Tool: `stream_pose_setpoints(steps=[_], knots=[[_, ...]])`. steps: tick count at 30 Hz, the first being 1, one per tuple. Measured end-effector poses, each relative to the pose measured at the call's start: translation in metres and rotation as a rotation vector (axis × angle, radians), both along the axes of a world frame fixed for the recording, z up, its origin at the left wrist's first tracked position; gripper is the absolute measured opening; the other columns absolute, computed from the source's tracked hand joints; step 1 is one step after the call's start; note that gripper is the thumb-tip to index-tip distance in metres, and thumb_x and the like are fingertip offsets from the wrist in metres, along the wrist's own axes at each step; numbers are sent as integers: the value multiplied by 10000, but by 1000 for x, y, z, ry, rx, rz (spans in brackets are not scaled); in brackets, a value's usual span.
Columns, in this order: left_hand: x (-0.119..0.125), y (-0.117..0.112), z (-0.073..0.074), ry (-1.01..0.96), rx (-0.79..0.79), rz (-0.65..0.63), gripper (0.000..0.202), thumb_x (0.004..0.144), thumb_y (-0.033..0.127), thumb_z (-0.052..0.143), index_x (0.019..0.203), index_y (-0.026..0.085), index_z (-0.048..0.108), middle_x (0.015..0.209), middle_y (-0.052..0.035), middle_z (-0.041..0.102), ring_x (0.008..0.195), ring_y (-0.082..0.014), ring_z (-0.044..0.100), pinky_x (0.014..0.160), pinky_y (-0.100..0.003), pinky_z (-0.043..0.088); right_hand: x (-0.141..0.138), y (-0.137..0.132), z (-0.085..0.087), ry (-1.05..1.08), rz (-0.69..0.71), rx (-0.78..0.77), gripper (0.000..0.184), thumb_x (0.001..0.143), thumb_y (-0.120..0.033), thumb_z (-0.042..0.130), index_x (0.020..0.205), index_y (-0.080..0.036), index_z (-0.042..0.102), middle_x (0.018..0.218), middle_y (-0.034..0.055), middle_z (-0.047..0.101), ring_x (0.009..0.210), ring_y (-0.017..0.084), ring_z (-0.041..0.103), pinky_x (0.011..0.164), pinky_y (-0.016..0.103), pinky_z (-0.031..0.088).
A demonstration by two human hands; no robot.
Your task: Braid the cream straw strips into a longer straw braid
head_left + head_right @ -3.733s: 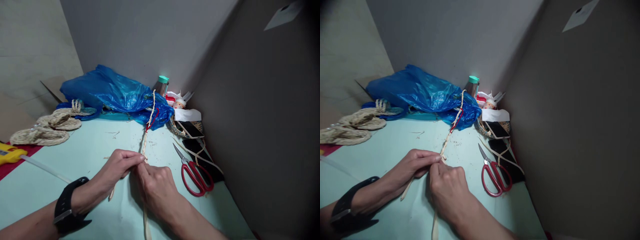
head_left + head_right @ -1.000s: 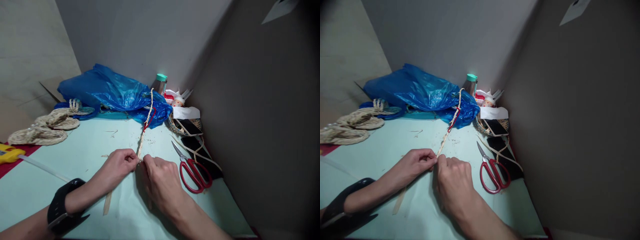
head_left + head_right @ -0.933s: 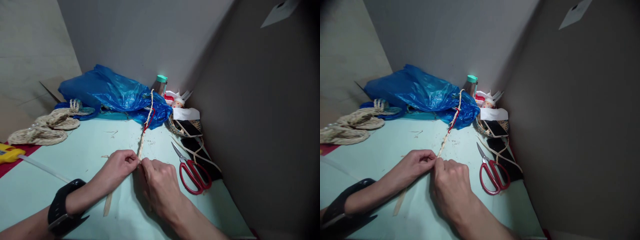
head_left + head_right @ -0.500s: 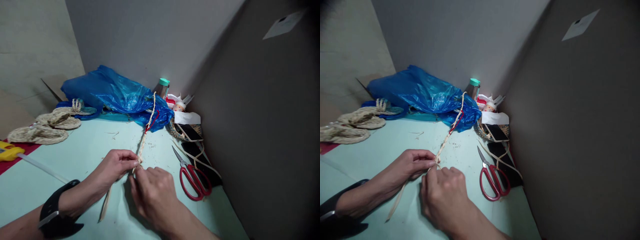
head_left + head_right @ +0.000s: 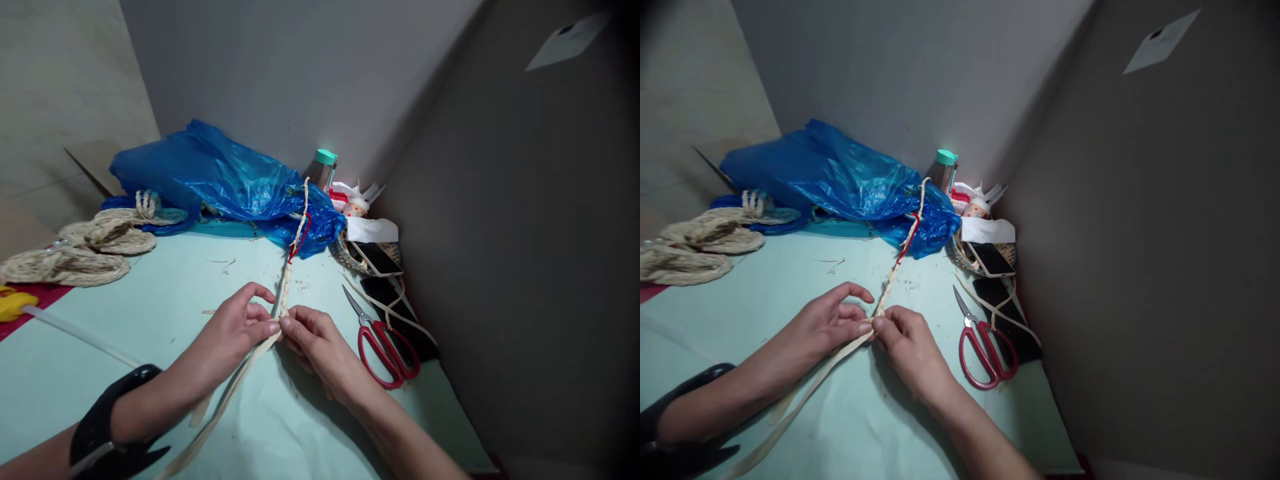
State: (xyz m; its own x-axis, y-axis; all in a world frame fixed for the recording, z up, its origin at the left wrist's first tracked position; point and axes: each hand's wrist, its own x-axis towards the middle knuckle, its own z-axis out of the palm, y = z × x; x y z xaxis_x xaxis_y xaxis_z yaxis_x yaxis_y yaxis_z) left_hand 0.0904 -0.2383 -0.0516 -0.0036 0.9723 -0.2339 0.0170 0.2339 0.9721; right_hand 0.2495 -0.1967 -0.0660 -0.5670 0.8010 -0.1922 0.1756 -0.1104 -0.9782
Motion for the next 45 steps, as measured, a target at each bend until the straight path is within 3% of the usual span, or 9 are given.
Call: stream_pose_setpoints(steps=[5,9,15,18,21,27,34,40,45], knots=[[-3,0,2,324,117,-49,112,839,315,540,869,215,583,701,13,664,714,-189,623,676,-299,422,6,2,5,-52,2,99,348,902,-382,550,639,-157,527,546,-45,500,478,64,328,496,205,265],[-3,-2,8,572,168,-61,200,877,325,493,803,219,646,720,14,686,701,-182,608,677,-296,408,5,1,8,-81,-10,195,257,897,-286,544,681,-151,579,587,-13,605,530,83,403,534,205,305],[7,-7,10,877,209,-27,155,872,265,492,803,207,618,751,7,673,680,-175,606,666,-298,403,0,-7,7,-268,-100,431,228,872,-207,533,670,-150,623,607,-11,598,567,92,461,554,214,309],[11,-10,0,1052,369,-1,159,880,205,463,758,195,565,709,-1,631,640,-175,598,620,-298,401,-1,-10,4,-295,-127,471,237,871,-198,525,657,-153,617,571,-23,564,541,87,438,538,217,297],[14,-13,-10,1176,658,21,214,900,164,429,716,190,537,637,5,570,562,-162,559,552,-289,386,0,-10,3,-236,-116,409,261,884,-210,508,657,-152,625,565,-14,583,533,92,491,552,211,340],[15,-19,-16,1133,935,-21,249,905,77,429,735,169,586,613,3,566,544,-138,552,555,-268,406,2,-4,1,-48,-51,189,300,906,-264,483,698,-149,667,592,17,642,591,122,602,626,221,430],[11,-24,-8,1016,799,-61,185,920,169,492,797,173,630,724,-17,612,650,-154,573,626,-293,422,2,1,-8,51,-103,55,225,847,-304,572,731,-134,664,544,-7,574,497,99,517,537,219,388],[8,-34,-13,1031,773,-129,261,931,141,452,1142,176,603,937,-58,589,870,-210,526,745,-340,425,-1,1,-6,150,-116,-21,181,806,-257,600,710,-118,666,558,-15,561,463,71,455,501,208,338],[9,-41,-17,1028,800,-113,339,928,101,436,1229,195,562,991,-63,575,909,-217,488,804,-360,414,-4,0,-2,200,-160,-132,153,766,-255,653,696,-119,657,472,-61,446,437,49,317,455,209,211]])
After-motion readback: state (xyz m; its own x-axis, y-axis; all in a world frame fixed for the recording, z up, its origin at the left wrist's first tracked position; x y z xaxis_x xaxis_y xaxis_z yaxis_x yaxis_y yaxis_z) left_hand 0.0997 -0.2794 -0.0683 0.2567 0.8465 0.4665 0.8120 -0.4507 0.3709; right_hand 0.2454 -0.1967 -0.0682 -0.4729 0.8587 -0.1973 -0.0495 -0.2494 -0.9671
